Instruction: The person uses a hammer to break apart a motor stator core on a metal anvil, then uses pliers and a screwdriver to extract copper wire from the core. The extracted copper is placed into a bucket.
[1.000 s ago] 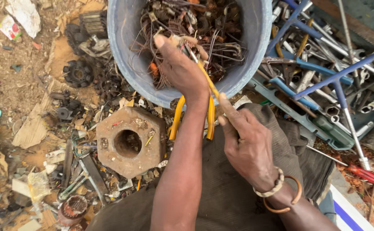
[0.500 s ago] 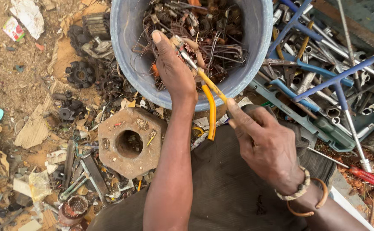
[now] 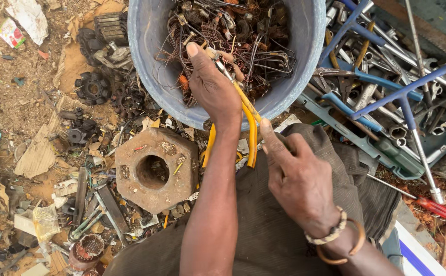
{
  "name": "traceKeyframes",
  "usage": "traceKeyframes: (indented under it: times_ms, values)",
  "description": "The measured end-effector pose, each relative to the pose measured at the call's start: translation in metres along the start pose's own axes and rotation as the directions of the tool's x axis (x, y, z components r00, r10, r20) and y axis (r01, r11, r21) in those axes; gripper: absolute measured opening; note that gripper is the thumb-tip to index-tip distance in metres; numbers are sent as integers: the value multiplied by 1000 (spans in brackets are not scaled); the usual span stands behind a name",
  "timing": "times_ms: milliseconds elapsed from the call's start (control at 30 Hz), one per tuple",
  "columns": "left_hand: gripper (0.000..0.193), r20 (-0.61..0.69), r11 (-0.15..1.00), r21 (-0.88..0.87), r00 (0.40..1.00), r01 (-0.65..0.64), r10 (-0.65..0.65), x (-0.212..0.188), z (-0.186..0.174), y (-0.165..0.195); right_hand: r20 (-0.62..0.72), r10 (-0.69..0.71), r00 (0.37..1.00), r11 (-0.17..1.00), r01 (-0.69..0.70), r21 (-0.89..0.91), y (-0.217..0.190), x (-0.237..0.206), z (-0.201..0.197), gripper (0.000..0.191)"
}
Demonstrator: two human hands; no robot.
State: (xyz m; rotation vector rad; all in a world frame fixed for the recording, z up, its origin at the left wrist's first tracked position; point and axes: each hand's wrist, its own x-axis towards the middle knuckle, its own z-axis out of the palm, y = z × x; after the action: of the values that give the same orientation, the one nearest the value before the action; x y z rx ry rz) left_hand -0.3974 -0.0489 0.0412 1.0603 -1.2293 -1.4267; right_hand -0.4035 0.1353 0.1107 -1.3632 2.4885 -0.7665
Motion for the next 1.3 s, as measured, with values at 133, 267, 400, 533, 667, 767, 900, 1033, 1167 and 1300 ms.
traceKeyframes:
  times_ms: [133,267,400,533,667,767,900,1033,1167,1300]
  values:
    - [74,-3,999,-16,999,-49,49,-5,5,3,-31,115,993,932,-97,350,-2,-5,10,45]
    - [74,-35,996,-61,997,-70,68,-8,9,6,202,350,915,534,-372,759,-5,-6,14,48]
    - [74,27,991,-107,997,-75,78,-4,12,6,538,273,798,-254,-479,840,-1,-7,13,53]
    - [74,40,991,-133,999,-21,27,2,5,9,259,295,920,602,-389,697,10,-5,3,48]
    - [73,75,977,-202,996,69,-55,4,-3,17,-6,5,1000,986,-4,165,16,2,-15,44]
    - [70,72,975,-198,994,97,-84,6,-5,21,19,-63,998,996,61,61,18,10,-29,44]
    - [67,76,963,-214,986,162,-149,7,-5,24,75,-83,994,995,80,52,19,17,-34,44]
    - [65,41,946,-251,979,203,-200,4,-3,23,72,-29,997,999,26,45,19,15,-24,41]
    - [71,1,968,-152,980,198,-200,0,5,23,8,19,1000,976,-20,218,12,8,-7,43]
    - [76,-40,991,-115,997,65,-70,-5,15,23,61,194,979,779,-192,597,-1,1,12,46]
